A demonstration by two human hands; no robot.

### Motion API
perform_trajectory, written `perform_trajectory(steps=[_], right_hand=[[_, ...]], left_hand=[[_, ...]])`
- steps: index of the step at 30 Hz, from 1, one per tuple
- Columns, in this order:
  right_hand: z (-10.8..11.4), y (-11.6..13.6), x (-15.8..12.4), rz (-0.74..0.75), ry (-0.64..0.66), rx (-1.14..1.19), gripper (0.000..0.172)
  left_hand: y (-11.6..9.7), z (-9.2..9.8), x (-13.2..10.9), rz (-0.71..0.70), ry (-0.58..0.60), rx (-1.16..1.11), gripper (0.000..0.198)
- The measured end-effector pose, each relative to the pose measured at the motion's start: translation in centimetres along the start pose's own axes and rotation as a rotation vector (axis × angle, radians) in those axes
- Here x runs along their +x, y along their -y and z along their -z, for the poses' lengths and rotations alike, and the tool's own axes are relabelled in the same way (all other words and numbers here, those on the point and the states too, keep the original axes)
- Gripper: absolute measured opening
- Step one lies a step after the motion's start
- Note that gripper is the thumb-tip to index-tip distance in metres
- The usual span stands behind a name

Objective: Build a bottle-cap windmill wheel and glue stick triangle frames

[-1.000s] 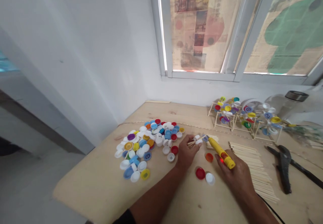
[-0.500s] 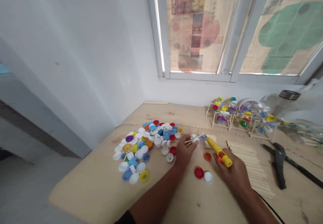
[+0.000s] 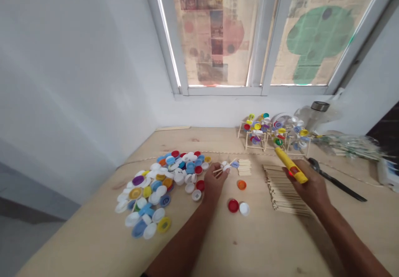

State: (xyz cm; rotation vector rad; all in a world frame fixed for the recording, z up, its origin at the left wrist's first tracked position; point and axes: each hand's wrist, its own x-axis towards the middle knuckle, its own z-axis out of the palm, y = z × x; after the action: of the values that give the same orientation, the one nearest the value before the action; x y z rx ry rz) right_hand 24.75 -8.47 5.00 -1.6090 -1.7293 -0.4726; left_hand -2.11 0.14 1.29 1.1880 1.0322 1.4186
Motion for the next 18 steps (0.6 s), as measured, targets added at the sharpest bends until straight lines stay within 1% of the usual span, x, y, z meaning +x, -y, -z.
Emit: perform_trajectory(steps=[2,3,5,7,10,13,16,18], right_hand=[[1.1,-2.7,-1.4,-0.002,0.000,-0.103,0.024],[1.7,-4.0,-2.3,-0.016,0.026,-0.153,0.026],[3.0,-6.3,-4.0,-0.042,0.075,-0.238,0.024],[4.4,-8.0,-5.4,-0.066,0.104,-0.319,0.024],[5.7,-9.4,-6.7,-0.082,0.165,-0.375,0.027],[5.8,-10.4,-7.1,-0.057,0.201,-0.360,0.026],[5.2,-11.6,-7.0,-0.019,0.215,-0.372,0.023],[4.7,-12.4,-6.7,0.013,0.248,-0.417,0.024]], left_hand=[[0.1,0.0,0.0,0.001,-0.001,-0.003,0.025],[0.2,0.0,0.1,0.004,-0.005,-0.008,0.025],[0.4,-0.1,0.2,0.013,-0.011,-0.013,0.024],[0.5,-0.1,0.3,0.021,-0.009,-0.011,0.024],[0.7,-0.2,0.4,0.016,-0.011,-0.007,0.025],[0.7,-0.3,0.5,0.015,-0.023,-0.005,0.025],[0.8,-0.3,0.5,0.023,-0.025,-0.003,0.024],[0.8,-0.2,0.4,0.019,-0.029,-0.006,0.024]])
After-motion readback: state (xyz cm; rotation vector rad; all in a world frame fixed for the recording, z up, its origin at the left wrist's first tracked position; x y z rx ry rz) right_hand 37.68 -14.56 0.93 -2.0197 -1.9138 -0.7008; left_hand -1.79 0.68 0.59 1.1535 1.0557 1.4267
